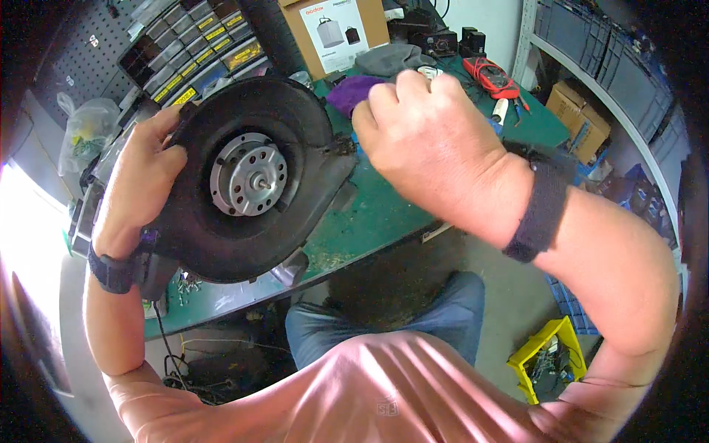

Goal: The person disassembles a motor assembly by removing a fan blade and then uses pliers and a screwdriver to remove a retaining clip from the motor housing. They handle the fan blade, motor housing, and retaining clip throughout the process.

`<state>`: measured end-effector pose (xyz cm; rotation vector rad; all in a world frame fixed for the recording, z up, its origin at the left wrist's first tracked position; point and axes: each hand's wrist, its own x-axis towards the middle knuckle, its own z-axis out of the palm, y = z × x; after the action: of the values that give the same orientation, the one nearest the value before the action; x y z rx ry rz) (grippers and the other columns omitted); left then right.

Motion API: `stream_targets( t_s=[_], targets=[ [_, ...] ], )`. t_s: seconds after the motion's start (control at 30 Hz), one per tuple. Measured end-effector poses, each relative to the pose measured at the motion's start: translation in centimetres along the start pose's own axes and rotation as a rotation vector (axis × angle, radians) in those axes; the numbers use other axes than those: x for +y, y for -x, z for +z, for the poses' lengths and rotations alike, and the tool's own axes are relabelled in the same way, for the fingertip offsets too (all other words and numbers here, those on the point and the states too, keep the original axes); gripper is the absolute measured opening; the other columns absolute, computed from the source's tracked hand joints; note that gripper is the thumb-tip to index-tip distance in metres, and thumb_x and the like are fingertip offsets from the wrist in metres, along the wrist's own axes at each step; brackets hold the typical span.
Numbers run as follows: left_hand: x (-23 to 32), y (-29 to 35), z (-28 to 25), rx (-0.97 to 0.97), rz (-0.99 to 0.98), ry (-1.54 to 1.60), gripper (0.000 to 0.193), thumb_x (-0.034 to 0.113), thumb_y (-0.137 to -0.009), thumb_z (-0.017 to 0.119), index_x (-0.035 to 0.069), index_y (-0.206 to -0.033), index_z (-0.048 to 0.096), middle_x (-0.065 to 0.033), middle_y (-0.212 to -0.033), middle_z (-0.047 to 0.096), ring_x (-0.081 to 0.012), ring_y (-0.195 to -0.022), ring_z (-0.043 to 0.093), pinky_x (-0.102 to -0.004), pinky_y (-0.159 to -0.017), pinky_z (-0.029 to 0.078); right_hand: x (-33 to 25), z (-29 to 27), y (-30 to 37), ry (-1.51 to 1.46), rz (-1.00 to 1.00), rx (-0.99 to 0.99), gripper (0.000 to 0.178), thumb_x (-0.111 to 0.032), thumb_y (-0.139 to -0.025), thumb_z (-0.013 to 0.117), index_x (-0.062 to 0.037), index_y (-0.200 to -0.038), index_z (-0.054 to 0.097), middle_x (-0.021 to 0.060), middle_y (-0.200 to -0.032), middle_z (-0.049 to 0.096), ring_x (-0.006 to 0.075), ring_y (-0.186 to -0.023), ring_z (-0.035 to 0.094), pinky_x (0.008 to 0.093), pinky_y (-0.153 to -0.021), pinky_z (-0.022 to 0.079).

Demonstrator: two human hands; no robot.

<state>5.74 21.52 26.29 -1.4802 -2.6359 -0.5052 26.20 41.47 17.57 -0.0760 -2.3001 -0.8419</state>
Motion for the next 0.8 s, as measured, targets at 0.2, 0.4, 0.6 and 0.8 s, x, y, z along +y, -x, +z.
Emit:
stream_targets(
  t_s=[0.2,0.4,0.6,0.8],
  targets=[
    [0.3,0.9,0.6,0.141,0.134,0.065,0.024,0.004,-0.078,0.053,-0.006,-0.100,0.057,-0.0158,-0.086,0.062,-0.0220,-0.083,0.058,-0.0342,-0.083,0.044,1.2,0.3,-1.1,0.146,-0.147,0.164,0.008,-0.021,-0.071,0.057,-0.0139,-0.075,0.055,0.0009,-0.073,0.046,0.0157,-0.070,0.048,0.0283,-0.059,0.036],
    [4.5,7.4,3.4,0.887,0.207,0.296,0.022,0.006,-0.080,0.059,-0.005,-0.099,0.062,-0.0146,-0.086,0.064,-0.0259,-0.081,0.059,-0.0370,-0.081,0.045,0.5,-0.2,1.1,0.037,-0.041,0.005,0.012,-0.018,-0.072,0.058,-0.0115,-0.082,0.059,0.0019,-0.075,0.049,0.0179,-0.074,0.052,0.0301,-0.060,0.039],
    [4.1,9.1,14.3,-0.023,-0.217,1.273,0.037,0.026,-0.093,0.055,-0.005,-0.113,0.060,-0.0112,-0.093,0.066,-0.0181,-0.081,0.062,-0.0283,-0.074,0.050,-0.6,-1.4,0.7,-0.145,0.041,-0.069,0.009,-0.018,-0.075,0.058,-0.0114,-0.079,0.062,0.0037,-0.074,0.057,0.0197,-0.074,0.058,0.0332,-0.061,0.047],
    [4.6,2.8,19.1,-0.111,-0.168,2.112,0.040,0.034,-0.099,0.045,0.001,-0.119,0.053,-0.0129,-0.104,0.063,-0.0229,-0.090,0.063,-0.0328,-0.077,0.051,0.5,-2.3,1.1,-0.112,0.039,-0.097,0.014,-0.014,-0.076,0.058,-0.0093,-0.088,0.061,0.0052,-0.080,0.055,0.0233,-0.077,0.057,0.0364,-0.063,0.047]
  ],
)
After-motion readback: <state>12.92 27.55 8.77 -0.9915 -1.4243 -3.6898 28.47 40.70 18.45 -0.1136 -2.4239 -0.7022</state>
